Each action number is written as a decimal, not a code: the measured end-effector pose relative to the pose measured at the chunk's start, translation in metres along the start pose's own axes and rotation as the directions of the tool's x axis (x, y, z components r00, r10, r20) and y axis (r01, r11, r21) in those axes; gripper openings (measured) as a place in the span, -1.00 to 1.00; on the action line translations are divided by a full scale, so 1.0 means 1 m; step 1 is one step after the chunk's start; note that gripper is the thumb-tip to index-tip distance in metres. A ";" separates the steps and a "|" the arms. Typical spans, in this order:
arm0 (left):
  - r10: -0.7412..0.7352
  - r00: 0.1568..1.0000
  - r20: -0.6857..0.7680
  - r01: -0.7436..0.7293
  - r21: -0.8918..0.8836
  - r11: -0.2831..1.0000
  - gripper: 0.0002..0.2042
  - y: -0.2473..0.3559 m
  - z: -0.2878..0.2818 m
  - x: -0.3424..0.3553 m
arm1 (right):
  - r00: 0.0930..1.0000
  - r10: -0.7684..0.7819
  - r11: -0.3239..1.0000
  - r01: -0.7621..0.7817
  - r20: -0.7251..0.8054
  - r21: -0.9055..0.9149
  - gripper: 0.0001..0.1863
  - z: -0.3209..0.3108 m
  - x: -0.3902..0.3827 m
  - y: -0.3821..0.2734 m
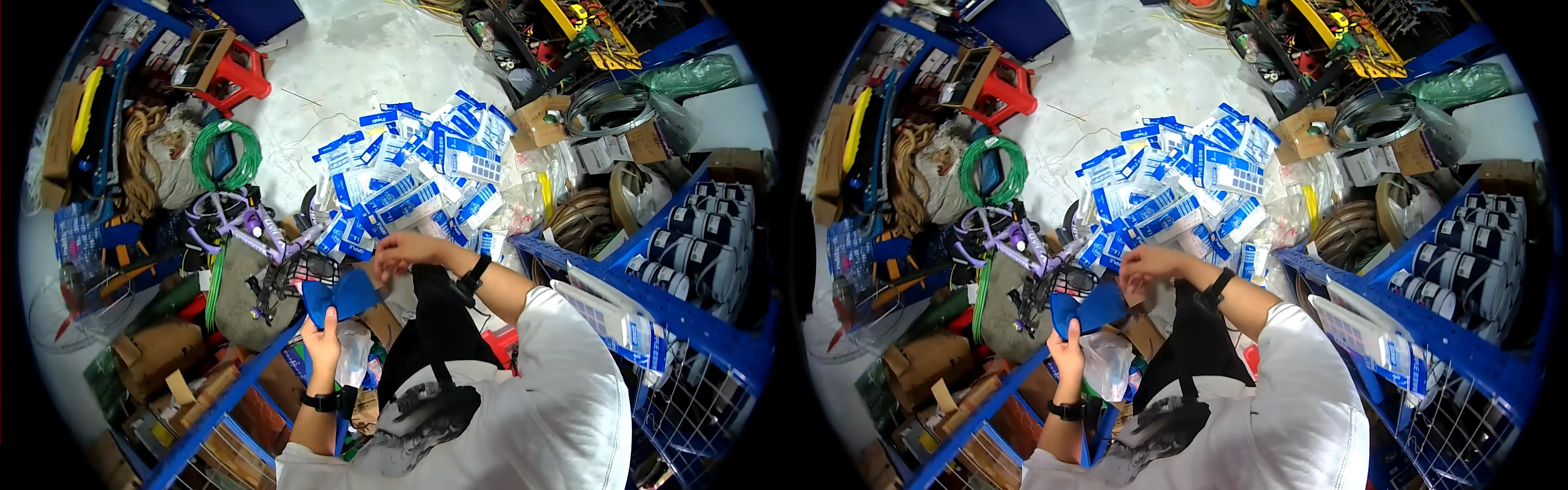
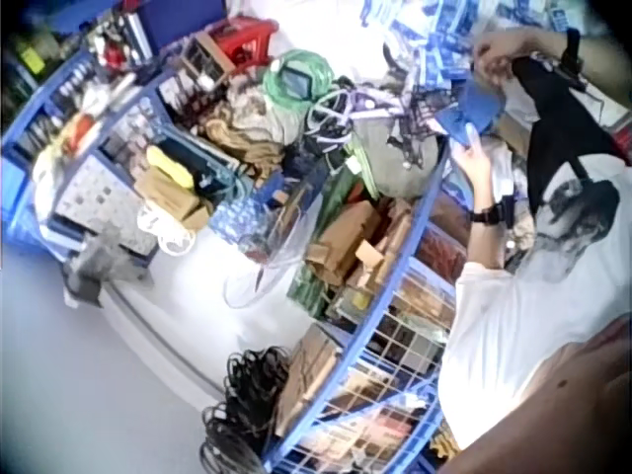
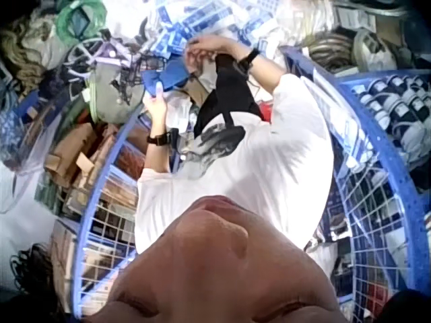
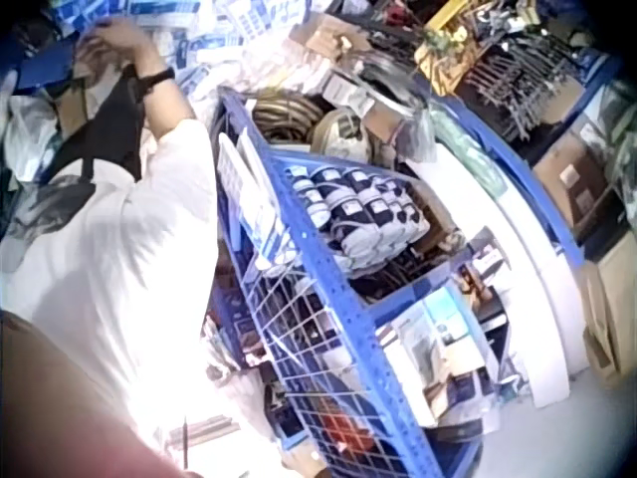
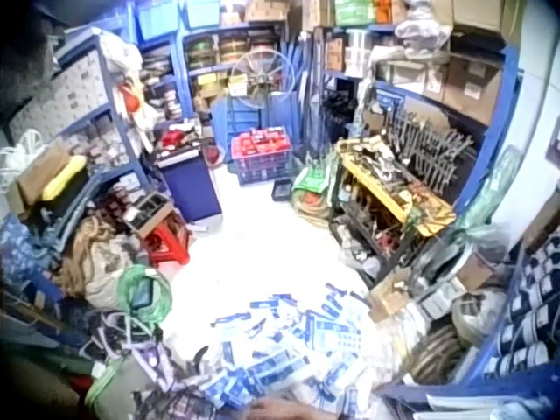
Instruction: The person picks up a packaged power strip from the floor and wipes the plastic packaging with a blue cloth.
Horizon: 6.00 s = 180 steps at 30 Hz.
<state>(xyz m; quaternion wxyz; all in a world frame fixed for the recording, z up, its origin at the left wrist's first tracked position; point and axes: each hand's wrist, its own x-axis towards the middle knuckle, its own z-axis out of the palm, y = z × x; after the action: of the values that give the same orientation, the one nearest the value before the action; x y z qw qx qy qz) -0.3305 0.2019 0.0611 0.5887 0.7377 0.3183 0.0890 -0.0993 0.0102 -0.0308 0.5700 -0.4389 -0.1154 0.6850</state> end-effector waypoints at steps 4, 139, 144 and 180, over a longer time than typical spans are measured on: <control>-0.161 0.987 -0.025 0.160 -0.033 0.986 -0.74 -0.009 0.021 0.041 | 0.818 0.068 0.985 0.037 -0.571 0.170 -0.82 -0.134 0.051 0.036; 0.277 -0.476 0.835 -0.229 -0.422 0.877 -0.25 0.202 0.147 -0.114 | 0.114 -0.856 0.511 0.030 -0.505 -0.859 -0.68 0.327 -0.384 -0.012; 0.606 -0.489 0.627 -0.345 -0.777 0.526 -0.47 0.214 0.119 -0.110 | 0.017 -0.800 0.588 0.216 -0.599 -0.779 -0.64 0.330 -0.389 -0.007; 0.784 -0.569 0.249 -0.448 -0.893 -0.041 -0.41 0.252 0.131 -0.165 | 0.035 -0.732 0.170 0.976 -0.680 -0.134 -0.42 0.337 -0.389 0.016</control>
<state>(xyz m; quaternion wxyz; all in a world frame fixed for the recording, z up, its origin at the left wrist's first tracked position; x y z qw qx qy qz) -0.3013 -0.0252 0.2959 0.4809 0.5026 -0.7103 0.1073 -0.3706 -0.2228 0.3396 0.9375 -0.3461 -0.0370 0.0050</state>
